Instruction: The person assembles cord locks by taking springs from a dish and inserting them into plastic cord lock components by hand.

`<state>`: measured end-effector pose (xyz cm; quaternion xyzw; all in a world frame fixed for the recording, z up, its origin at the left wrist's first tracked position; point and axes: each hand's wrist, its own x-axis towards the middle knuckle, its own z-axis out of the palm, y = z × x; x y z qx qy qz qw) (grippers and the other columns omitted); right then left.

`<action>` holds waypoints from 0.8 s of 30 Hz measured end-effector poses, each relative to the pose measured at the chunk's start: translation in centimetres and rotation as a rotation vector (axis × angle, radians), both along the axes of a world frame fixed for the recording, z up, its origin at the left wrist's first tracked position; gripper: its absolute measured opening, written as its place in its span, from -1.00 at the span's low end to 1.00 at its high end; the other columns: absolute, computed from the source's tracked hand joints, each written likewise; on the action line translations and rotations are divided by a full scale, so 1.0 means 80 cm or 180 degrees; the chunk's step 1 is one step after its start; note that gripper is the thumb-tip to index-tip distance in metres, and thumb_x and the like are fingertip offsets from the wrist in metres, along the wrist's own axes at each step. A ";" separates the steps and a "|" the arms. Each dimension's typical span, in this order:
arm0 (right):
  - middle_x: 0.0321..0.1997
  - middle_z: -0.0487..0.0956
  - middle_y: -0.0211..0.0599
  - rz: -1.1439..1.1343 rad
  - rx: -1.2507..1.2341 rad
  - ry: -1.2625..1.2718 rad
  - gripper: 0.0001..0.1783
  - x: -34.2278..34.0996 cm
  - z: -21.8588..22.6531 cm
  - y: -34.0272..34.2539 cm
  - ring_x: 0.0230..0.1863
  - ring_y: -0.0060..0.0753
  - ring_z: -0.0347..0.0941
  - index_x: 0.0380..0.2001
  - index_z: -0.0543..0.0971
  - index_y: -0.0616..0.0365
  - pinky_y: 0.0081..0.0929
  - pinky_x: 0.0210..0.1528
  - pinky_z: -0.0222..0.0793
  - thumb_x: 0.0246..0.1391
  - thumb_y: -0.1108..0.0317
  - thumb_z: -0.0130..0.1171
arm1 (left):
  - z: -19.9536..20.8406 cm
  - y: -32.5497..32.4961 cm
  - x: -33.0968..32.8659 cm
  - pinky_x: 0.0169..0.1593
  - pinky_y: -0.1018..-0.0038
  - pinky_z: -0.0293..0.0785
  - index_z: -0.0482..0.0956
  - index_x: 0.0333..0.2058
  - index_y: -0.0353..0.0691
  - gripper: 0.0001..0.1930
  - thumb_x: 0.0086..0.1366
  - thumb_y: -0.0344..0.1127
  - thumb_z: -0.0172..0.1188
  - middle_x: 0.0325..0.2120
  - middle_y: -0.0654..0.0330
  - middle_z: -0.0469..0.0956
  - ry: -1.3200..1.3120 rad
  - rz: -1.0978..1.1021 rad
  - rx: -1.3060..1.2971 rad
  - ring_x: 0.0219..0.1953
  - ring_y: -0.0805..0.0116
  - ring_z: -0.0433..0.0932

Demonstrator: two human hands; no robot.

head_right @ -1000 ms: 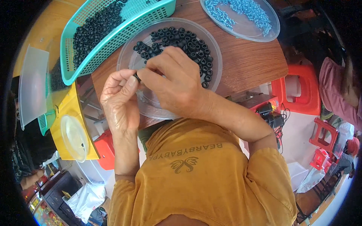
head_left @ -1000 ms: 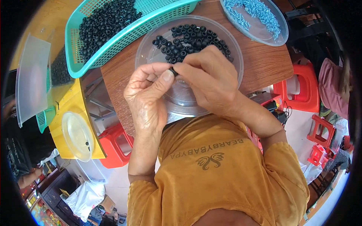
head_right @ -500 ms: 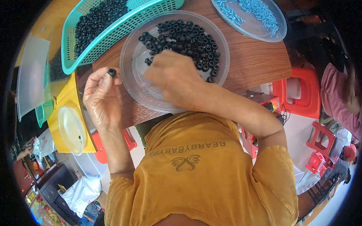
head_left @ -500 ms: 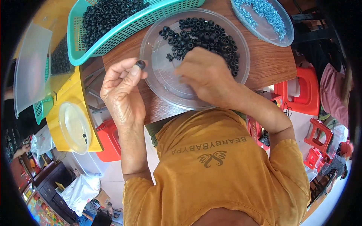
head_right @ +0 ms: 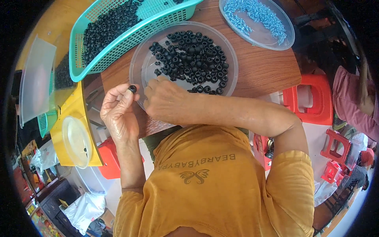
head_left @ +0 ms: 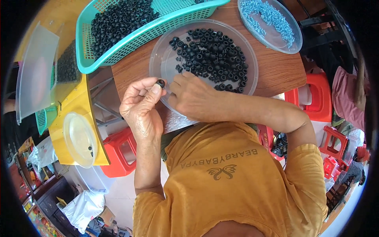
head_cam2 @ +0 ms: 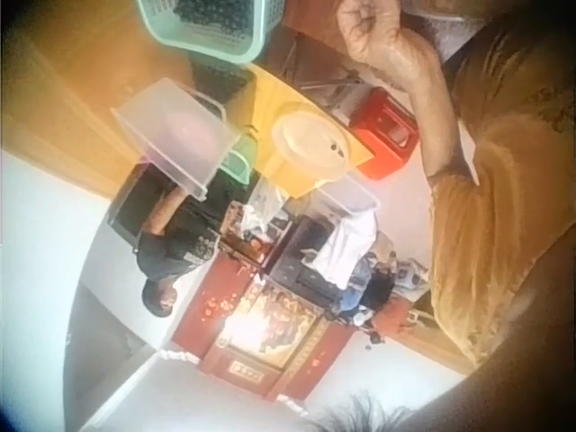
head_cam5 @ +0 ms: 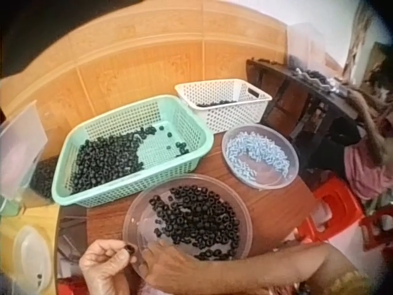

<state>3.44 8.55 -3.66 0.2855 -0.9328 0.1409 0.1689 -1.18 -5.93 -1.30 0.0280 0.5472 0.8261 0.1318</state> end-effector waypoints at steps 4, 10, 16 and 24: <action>-0.54 0.47 -0.20 -0.0186 -0.0446 -0.0158 -0.88 0.004 0.011 0.017 -0.44 -0.23 0.40 -0.63 0.48 0.21 -0.35 -0.40 0.27 -0.32 0.40 0.17 | 0.003 0.002 0.002 -0.25 0.51 0.54 0.52 -0.33 -0.43 -0.84 0.07 -0.64 0.23 -0.41 0.06 0.58 0.0042 -0.0069 -0.0013 -0.36 0.37 0.56; -0.52 0.46 -0.27 -0.0795 -0.2331 -0.0476 -0.84 0.016 0.042 0.042 -0.54 -0.36 0.42 -0.42 0.51 0.21 -0.48 -0.53 0.30 -0.12 0.46 0.26 | 0.010 0.016 0.011 -0.25 0.53 0.52 0.51 -0.30 -0.43 -0.80 0.05 -0.66 0.23 -0.39 0.07 0.58 -0.0090 -0.0167 -0.0071 -0.36 0.39 0.55; -0.54 0.43 -0.33 -0.0865 -0.2671 -0.0113 -0.85 0.020 0.047 0.037 -0.54 -0.46 0.38 -0.44 0.52 0.22 -0.57 -0.53 0.28 -0.12 0.48 0.28 | 0.013 0.033 0.022 -0.22 0.57 0.50 0.52 -0.31 -0.43 -0.80 0.04 -0.68 0.23 -0.40 0.11 0.57 -0.0160 -0.0229 0.0111 -0.40 0.47 0.52; -0.56 0.45 -0.29 -0.0881 -0.2942 -0.0193 -0.89 0.022 0.045 0.045 -0.48 -0.22 0.41 -0.53 0.48 0.16 -0.37 -0.45 0.31 -0.17 0.49 0.22 | 0.015 0.041 0.026 -0.22 0.62 0.48 0.54 -0.32 -0.42 -0.80 0.02 -0.70 0.23 -0.40 0.13 0.58 -0.0068 -0.0273 0.0008 -0.39 0.49 0.52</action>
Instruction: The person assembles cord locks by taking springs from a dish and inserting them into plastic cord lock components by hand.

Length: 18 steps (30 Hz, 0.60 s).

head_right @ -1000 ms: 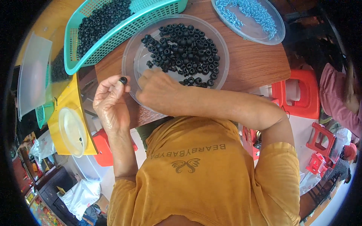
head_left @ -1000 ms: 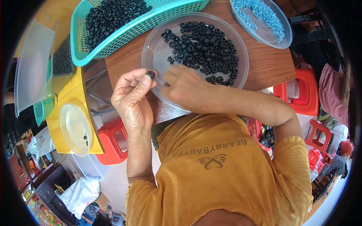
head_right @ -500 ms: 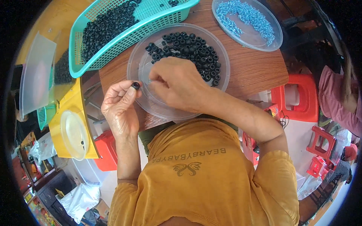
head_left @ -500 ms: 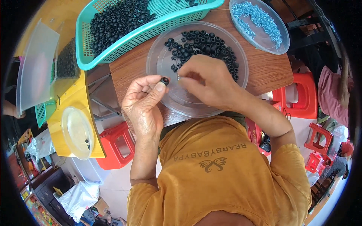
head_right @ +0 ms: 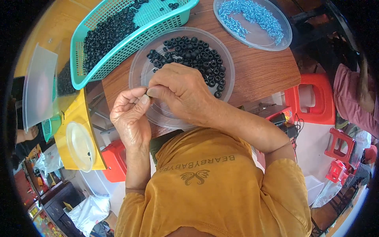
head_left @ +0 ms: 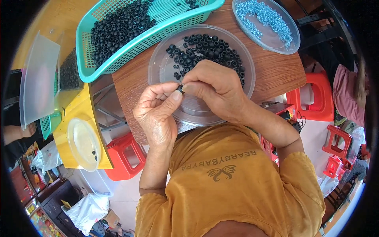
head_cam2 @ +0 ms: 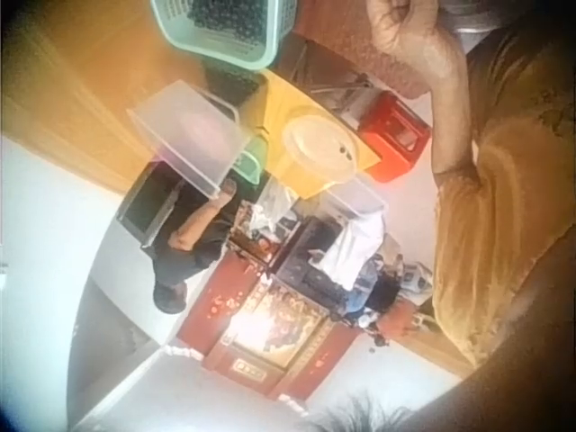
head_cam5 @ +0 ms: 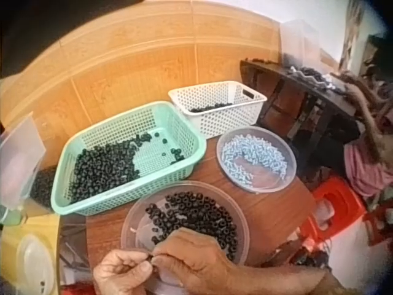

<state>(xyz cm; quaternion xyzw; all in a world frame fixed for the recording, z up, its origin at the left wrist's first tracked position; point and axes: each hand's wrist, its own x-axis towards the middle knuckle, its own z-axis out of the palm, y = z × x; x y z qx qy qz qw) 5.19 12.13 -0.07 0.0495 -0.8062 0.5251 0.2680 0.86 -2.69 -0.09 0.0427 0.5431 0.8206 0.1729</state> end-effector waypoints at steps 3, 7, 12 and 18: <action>-0.55 0.45 -0.29 -0.0051 -0.0147 -0.0210 -0.91 0.002 0.000 -0.002 -0.47 -0.26 0.41 -0.51 0.50 0.17 -0.42 -0.43 0.32 -0.15 0.50 0.21 | 0.000 0.002 0.001 -0.22 0.62 0.48 0.55 -0.32 -0.42 -0.79 0.01 -0.71 0.23 -0.40 0.13 0.58 0.0033 0.0019 -0.0054 -0.38 0.49 0.53; -0.54 0.45 -0.29 -0.0032 -0.0694 -0.0535 -0.91 0.003 0.002 -0.004 -0.47 -0.31 0.41 -0.48 0.53 0.19 -0.46 -0.42 0.32 -0.14 0.52 0.21 | -0.004 0.002 -0.001 -0.19 0.50 0.53 0.52 -0.33 -0.44 -0.80 0.01 -0.69 0.23 -0.37 0.04 0.57 0.0058 0.0011 -0.0001 -0.33 0.39 0.54; -0.53 0.46 -0.32 -0.0032 -0.0744 -0.0250 -0.88 0.004 -0.005 -0.002 -0.46 -0.39 0.41 -0.47 0.55 0.21 -0.49 -0.43 0.31 -0.18 0.56 0.24 | -0.006 0.005 -0.002 -0.19 0.49 0.50 0.51 -0.33 -0.42 -0.81 0.03 -0.66 0.24 -0.37 0.04 0.57 -0.0040 -0.0071 0.0073 -0.35 0.36 0.54; -0.56 0.44 -0.33 -0.0224 -0.0811 -0.0180 -0.85 0.010 -0.010 -0.005 -0.48 -0.42 0.39 -0.49 0.55 0.23 -0.50 -0.44 0.29 -0.24 0.61 0.26 | -0.014 0.008 -0.006 -0.16 0.56 0.48 0.51 -0.34 -0.40 -0.81 0.02 -0.68 0.24 -0.37 0.06 0.58 -0.0588 -0.0161 0.0450 -0.33 0.40 0.55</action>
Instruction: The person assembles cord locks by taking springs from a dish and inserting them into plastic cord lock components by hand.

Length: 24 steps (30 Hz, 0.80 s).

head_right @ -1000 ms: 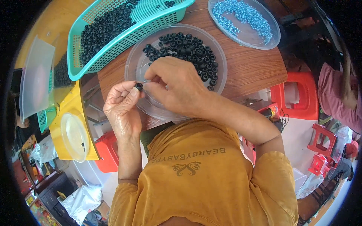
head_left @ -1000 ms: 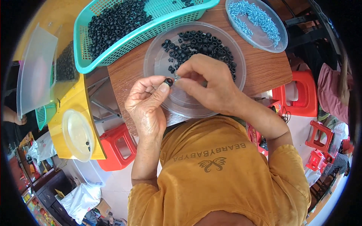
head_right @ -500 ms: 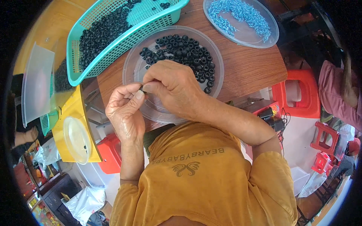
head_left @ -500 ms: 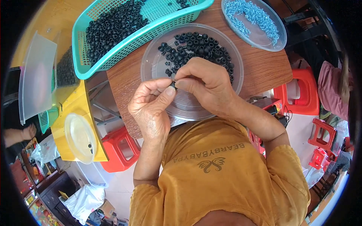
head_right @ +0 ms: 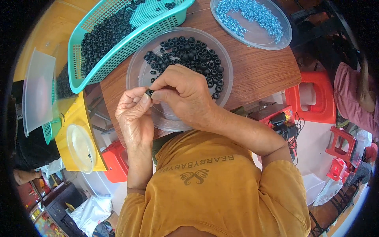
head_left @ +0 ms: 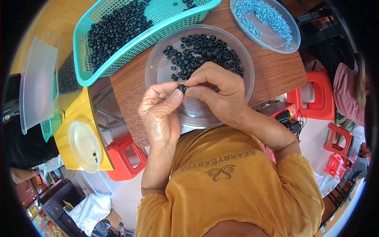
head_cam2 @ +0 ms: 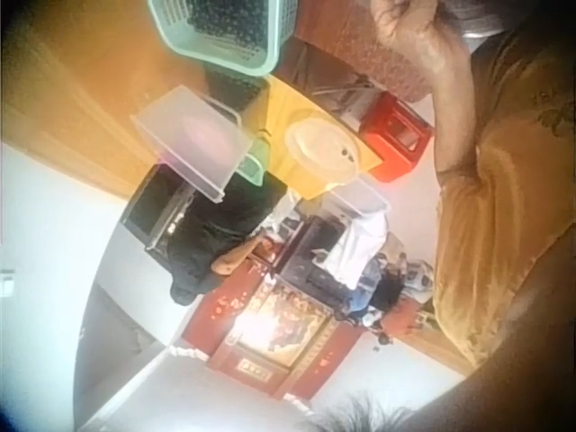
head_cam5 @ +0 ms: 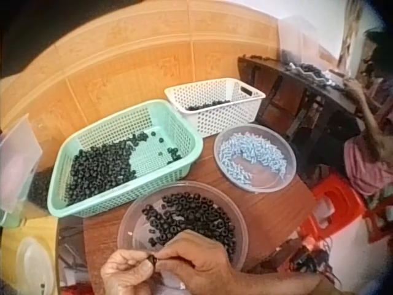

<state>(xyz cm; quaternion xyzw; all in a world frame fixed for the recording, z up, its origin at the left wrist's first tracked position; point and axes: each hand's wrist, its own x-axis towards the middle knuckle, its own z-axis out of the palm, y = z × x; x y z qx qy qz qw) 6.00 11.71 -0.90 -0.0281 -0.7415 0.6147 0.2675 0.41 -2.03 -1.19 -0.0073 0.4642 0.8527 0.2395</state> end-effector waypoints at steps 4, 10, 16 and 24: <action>-0.57 0.44 -0.34 -0.0137 0.0212 0.0291 -0.86 -0.003 -0.002 0.003 -0.49 -0.45 0.37 -0.50 0.55 0.23 -0.52 -0.45 0.29 -0.23 0.61 0.26 | 0.000 0.005 0.000 -0.15 0.54 0.48 0.51 -0.34 -0.40 -0.81 0.03 -0.68 0.23 -0.37 0.05 0.58 0.0024 -0.0025 0.0171 -0.33 0.39 0.55; -0.56 0.46 -0.32 -0.0147 -0.0141 -0.0103 -0.88 0.001 0.003 0.012 -0.50 -0.40 0.39 -0.53 0.54 0.23 -0.49 -0.44 0.30 -0.24 0.60 0.25 | 0.001 0.019 0.001 -0.15 0.52 0.47 0.51 -0.35 -0.41 -0.80 0.01 -0.70 0.21 -0.36 0.03 0.58 0.0180 -0.0090 0.0202 -0.35 0.37 0.55; -0.51 0.54 -0.41 0.0498 -0.1103 -0.1039 -0.83 -0.001 0.013 0.037 -0.45 -0.69 0.41 -0.53 0.56 0.25 -0.68 -0.40 0.32 -0.26 0.52 0.36 | 0.003 0.018 0.003 -0.13 0.53 0.43 0.50 -0.35 -0.38 -0.79 -0.01 -0.69 0.19 -0.33 0.04 0.56 0.0334 -0.0115 -0.0345 -0.29 0.36 0.53; -0.58 0.51 -0.48 0.0892 -0.1976 -0.1705 -0.83 0.008 0.024 0.070 -0.56 -0.70 0.35 -0.50 0.56 0.21 -0.72 -0.55 0.22 -0.19 0.44 0.37 | -0.013 0.030 0.002 -0.17 0.45 0.45 0.50 -0.39 -0.34 -0.84 0.03 -0.61 0.27 -0.32 -0.03 0.56 0.0374 -0.0448 0.0391 -0.27 0.22 0.55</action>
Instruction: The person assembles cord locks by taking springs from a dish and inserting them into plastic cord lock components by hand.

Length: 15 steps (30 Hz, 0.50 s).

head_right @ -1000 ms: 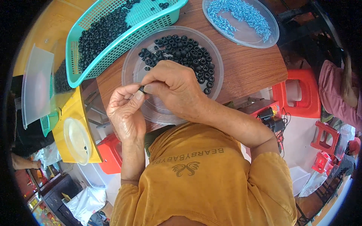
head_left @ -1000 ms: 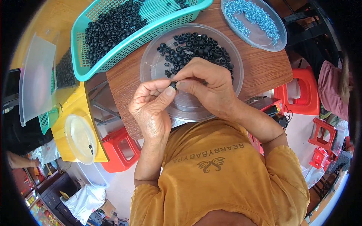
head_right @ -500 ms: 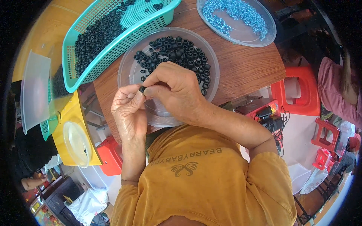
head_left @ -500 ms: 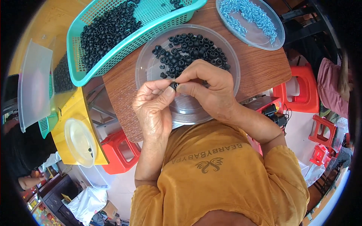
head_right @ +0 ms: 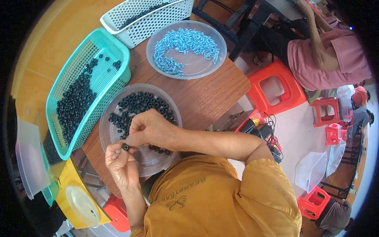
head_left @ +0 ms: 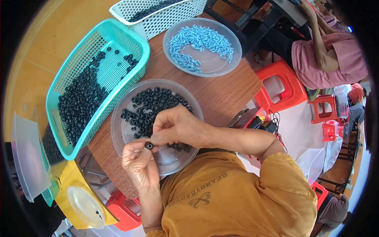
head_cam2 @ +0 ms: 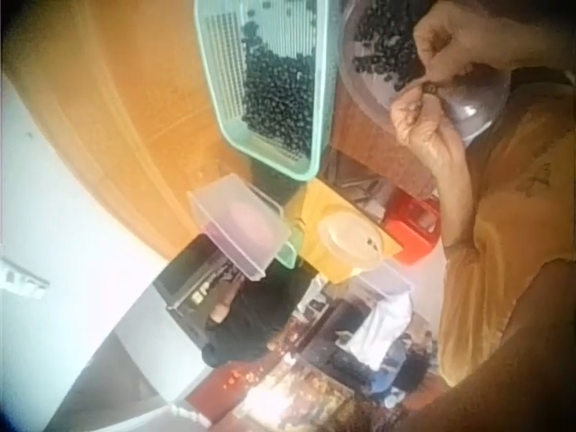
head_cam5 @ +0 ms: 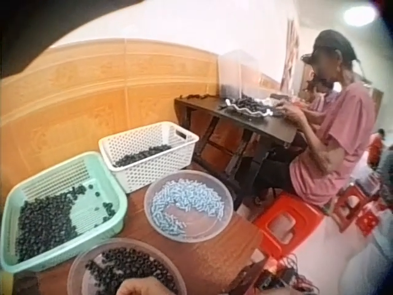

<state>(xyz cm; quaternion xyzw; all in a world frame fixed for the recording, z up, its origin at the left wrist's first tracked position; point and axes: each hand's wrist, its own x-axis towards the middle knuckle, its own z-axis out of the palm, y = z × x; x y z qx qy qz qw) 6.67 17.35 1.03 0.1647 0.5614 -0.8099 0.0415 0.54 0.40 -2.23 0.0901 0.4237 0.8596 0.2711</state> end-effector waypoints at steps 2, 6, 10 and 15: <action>-0.53 0.52 -0.49 -0.0390 0.0822 0.0440 -0.86 0.001 0.001 0.022 -0.49 -0.70 0.39 -0.45 0.57 0.22 -0.69 -0.46 0.30 -0.14 0.47 0.32 | -0.002 0.001 -0.001 -0.23 0.46 0.43 0.50 -0.36 -0.33 -0.83 0.05 -0.60 0.26 -0.34 -0.02 0.57 -0.0403 -0.0078 -0.0049 -0.29 0.24 0.54; -0.51 0.61 -0.25 -0.1329 0.3319 0.0957 -0.87 -0.002 -0.018 0.124 -0.45 -0.45 0.52 -0.44 0.61 0.23 -0.46 -0.35 0.41 -0.15 0.48 0.23 | -0.005 -0.002 -0.006 -0.26 0.46 0.41 0.50 -0.35 -0.31 -0.83 0.05 -0.58 0.27 -0.35 -0.03 0.57 -0.0481 -0.0133 -0.0022 -0.33 0.26 0.52; -0.48 0.61 -0.10 -0.1529 0.3835 0.0320 -0.87 0.002 -0.037 0.204 -0.44 -0.27 0.57 -0.43 0.62 0.26 -0.35 -0.34 0.45 -0.12 0.51 0.16 | -0.005 -0.001 -0.005 -0.26 0.45 0.42 0.50 -0.35 -0.32 -0.82 0.05 -0.57 0.27 -0.36 -0.03 0.57 -0.0606 -0.0149 -0.0054 -0.36 0.26 0.51; -0.48 0.60 -0.08 -0.1447 0.4321 0.0617 -0.88 -0.007 -0.040 0.200 -0.45 -0.15 0.55 -0.44 0.62 0.22 -0.32 -0.34 0.45 -0.11 0.50 0.17 | -0.007 -0.004 -0.014 -0.25 0.40 0.43 0.49 -0.33 -0.35 -0.83 0.06 -0.55 0.25 -0.33 -0.08 0.55 -0.0680 -0.0186 -0.0070 -0.31 0.23 0.50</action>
